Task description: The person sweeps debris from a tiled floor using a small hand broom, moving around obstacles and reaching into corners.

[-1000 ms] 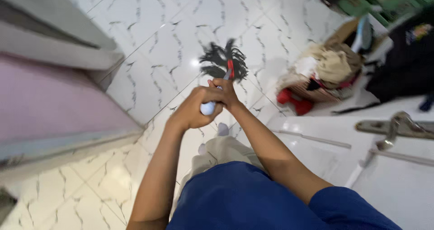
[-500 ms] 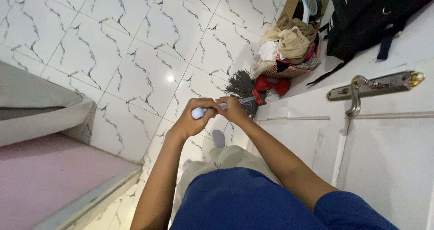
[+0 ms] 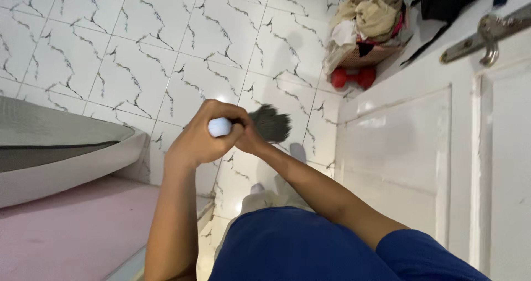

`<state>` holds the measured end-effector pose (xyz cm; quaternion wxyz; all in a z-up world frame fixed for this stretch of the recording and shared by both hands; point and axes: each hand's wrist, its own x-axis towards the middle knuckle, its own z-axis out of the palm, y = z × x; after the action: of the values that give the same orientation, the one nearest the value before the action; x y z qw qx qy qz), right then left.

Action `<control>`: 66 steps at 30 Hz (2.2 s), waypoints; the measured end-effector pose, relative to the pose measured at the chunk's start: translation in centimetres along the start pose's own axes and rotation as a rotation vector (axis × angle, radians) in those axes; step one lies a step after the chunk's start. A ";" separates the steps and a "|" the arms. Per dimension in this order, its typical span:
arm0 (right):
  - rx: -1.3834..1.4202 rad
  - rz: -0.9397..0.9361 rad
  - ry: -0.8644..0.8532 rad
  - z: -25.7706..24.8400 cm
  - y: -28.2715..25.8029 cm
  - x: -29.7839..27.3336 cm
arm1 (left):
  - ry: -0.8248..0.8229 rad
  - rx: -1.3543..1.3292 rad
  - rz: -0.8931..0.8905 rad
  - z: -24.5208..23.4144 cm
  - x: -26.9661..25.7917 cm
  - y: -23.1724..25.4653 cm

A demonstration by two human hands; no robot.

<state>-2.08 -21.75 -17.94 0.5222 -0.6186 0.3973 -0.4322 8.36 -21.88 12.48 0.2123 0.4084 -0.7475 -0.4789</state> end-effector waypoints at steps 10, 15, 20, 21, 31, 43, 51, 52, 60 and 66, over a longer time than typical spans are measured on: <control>0.680 0.040 0.049 2.7 -1.6 -6.0 | -0.257 0.032 0.207 4.1 -1.9 0.4; 0.351 0.003 0.133 -3.3 -8.0 -10.8 | -0.189 -0.089 0.523 7.6 -3.4 -1.2; -0.354 0.147 0.269 -7.4 -1.1 -12.6 | -0.110 -0.199 0.435 12.6 -5.1 -5.4; -0.455 0.112 0.279 -8.2 0.7 -13.1 | -0.105 -0.222 0.392 13.7 -5.4 -6.5; 0.476 0.291 0.537 -6.1 7.3 -10.2 | -0.059 -0.196 0.220 12.1 -6.1 -10.2; 0.820 0.107 0.021 1.8 5.2 -5.5 | -0.075 0.021 0.346 5.2 -4.0 -0.2; -0.254 0.202 0.075 -5.0 -1.5 -7.4 | 0.003 -0.160 0.579 8.6 -4.0 -3.7; -0.292 0.243 0.082 -6.0 -1.7 -7.5 | 0.025 -0.133 0.544 9.7 -4.1 -4.5; -0.671 -0.176 0.266 -11.0 5.3 -10.5 | -0.002 -0.185 0.241 16.5 -4.6 -9.8; -0.429 0.014 0.392 -9.4 4.3 -11.2 | -0.037 -0.161 0.310 14.1 -2.4 -8.1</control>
<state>-14.68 -14.60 -22.79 0.2958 -0.6167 0.5772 -0.4460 3.08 -13.99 -0.89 0.3020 0.2611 -0.7645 -0.5061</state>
